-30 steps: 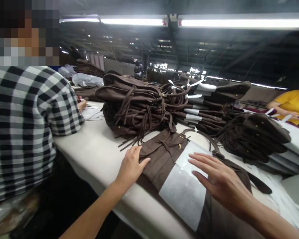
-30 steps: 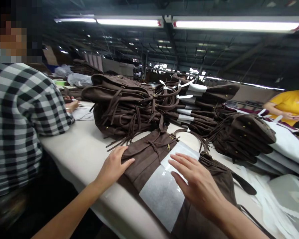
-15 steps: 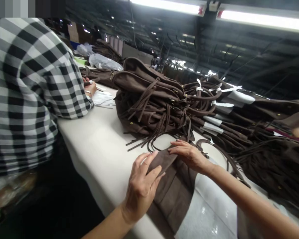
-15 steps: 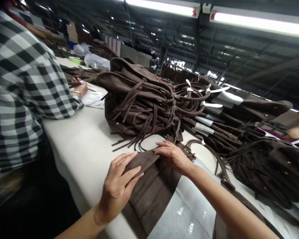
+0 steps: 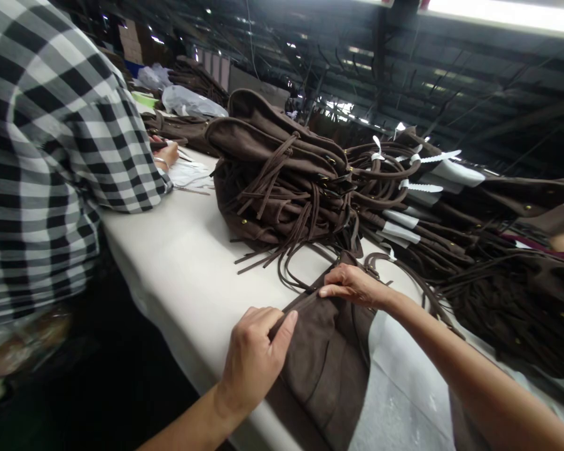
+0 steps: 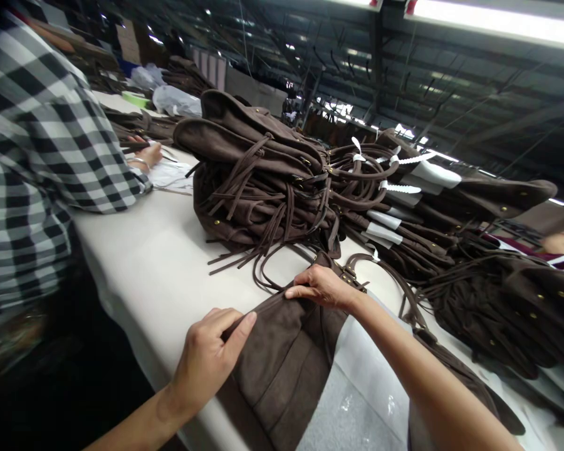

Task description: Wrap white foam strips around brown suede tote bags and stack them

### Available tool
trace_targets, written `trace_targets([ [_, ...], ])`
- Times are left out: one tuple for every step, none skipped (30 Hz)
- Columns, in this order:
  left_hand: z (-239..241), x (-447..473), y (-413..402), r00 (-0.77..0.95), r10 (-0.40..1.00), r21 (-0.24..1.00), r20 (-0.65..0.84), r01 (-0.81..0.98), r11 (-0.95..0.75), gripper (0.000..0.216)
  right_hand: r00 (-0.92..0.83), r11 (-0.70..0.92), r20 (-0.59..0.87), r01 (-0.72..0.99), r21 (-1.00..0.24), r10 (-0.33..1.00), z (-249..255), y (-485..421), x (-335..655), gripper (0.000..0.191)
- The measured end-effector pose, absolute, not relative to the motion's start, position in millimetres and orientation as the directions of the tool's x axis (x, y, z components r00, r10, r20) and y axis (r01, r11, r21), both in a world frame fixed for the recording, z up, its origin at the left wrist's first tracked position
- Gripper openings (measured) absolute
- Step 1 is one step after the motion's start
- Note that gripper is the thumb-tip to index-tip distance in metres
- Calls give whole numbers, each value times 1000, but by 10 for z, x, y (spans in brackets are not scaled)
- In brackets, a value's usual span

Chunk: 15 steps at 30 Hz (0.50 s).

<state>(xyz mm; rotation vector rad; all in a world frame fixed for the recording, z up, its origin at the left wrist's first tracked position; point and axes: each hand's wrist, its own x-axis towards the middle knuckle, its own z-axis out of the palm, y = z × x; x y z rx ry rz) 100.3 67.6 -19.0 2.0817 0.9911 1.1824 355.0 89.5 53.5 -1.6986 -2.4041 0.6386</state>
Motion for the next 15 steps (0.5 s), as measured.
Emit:
trace_targets([
  [-183,994,687,346,857,794,382,352,-496,43,-342,259,-165,886,-384,925,512,927,3515,65],
  [-174,985,701,356,889,829,289,371,-418,45,-327,246,-181,899,-361,928,490,958,3483,66],
  [-161,974,714,372,903,848,216,387,-363,46,-314,238,-183,908,-346,932,469,987,3457,66],
  [-145,961,724,391,904,853,172,400,-336,44,-305,231,-175,909,-346,936,452,1013,3442,66],
  [-125,944,728,413,897,847,158,409,-338,41,-302,225,-166,901,-371,939,440,1035,3439,66],
  [-101,925,726,436,885,835,164,417,-360,39,-303,215,-158,883,-417,940,434,1052,3449,65],
  [-74,906,719,455,873,817,177,427,-388,37,-305,199,-154,856,-477,940,434,1063,3470,64],
  [-46,889,708,469,863,793,188,446,-415,35,-309,180,-158,823,-539,938,439,1069,3499,62],
  [-18,877,697,480,856,764,192,474,-437,35,-316,158,-173,791,-591,933,448,1071,3531,61],
  [8,874,689,488,852,732,187,509,-453,34,-321,137,-192,770,-623,928,457,1070,3560,60],
  [28,881,687,495,851,699,175,546,-462,34,-320,122,-213,769,-628,923,463,1066,3579,59],
  [43,897,692,499,853,668,155,582,-463,34,-314,118,-235,792,-598,920,460,1061,3584,57],
  [50,919,702,499,856,645,134,612,-457,34,-300,132,-246,838,-529,922,447,1055,3572,56],
  [49,945,717,497,860,631,113,633,-449,34,-273,157,-234,895,-417,933,421,1048,3542,55],
  [42,970,731,494,865,626,93,646,-437,35,-238,177,-202,944,-279,950,383,1041,3495,54],
])
